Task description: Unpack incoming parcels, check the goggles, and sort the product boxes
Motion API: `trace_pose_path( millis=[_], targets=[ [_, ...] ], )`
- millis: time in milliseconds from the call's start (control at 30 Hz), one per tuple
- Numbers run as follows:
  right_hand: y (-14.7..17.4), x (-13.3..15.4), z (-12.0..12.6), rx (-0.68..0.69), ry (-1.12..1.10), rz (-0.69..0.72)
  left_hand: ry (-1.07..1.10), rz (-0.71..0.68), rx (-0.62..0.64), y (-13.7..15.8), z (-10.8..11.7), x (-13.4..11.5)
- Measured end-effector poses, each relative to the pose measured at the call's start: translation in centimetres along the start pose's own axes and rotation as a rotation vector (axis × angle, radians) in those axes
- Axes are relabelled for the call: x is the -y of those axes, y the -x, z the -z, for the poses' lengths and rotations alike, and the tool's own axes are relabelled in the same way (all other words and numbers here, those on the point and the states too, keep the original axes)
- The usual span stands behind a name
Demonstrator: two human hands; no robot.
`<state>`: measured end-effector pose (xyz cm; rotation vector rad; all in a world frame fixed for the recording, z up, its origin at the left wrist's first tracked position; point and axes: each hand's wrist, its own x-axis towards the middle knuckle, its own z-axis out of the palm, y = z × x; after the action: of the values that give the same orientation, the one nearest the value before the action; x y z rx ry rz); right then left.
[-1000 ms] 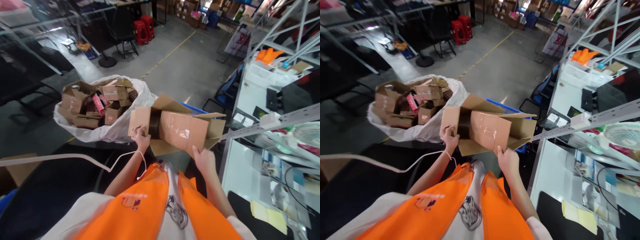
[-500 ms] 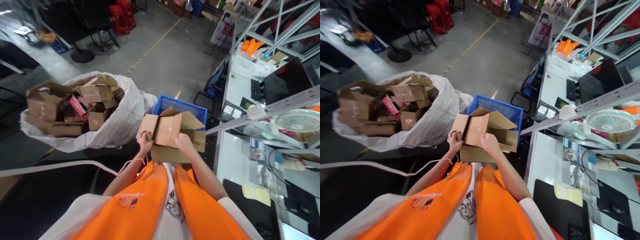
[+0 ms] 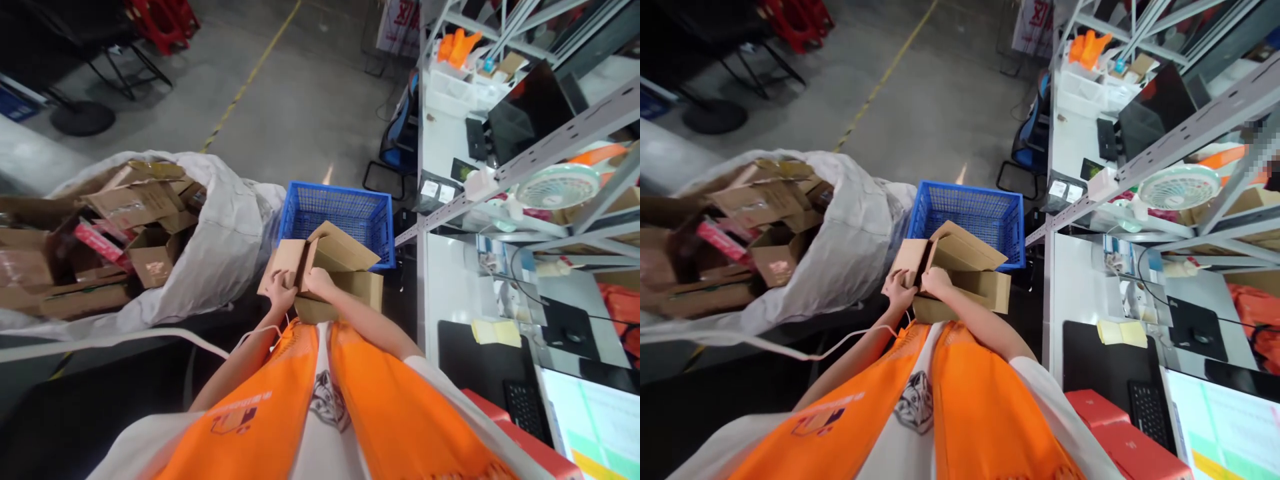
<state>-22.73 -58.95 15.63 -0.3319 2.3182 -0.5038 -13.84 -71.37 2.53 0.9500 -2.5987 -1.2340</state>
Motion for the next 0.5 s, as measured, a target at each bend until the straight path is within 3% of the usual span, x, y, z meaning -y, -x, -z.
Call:
trace_pose_path(
  millis=[167, 300, 367, 433, 500],
  targets=[
    [4.4, -3.2, 5.6, -0.15, -0.015, -0.081, -0.041, 0.025, -0.069, -0.6, 1.8, 0.3],
    [11.6, -7.1, 12.4, -0.301, -0.053, -0.159, 0.035, 0.089, -0.161, -1.8, 3.4, 2.0],
    [15.8, -9.4, 15.0, -0.427, -0.18, -0.182, 0.134, 0.152, -0.204, -2.6, 4.1, 3.0],
    [19.7, -12.1, 16.4, -0.578, -0.363, -0.171, 0.216, 0.2, -0.237, -3.6, 4.5, 3.8],
    [22.9, -15.1, 16.7, -0.741, -0.379, -0.2, 0.249, 0.229, -0.26, -4.4, 4.7, 4.4]
  ],
)
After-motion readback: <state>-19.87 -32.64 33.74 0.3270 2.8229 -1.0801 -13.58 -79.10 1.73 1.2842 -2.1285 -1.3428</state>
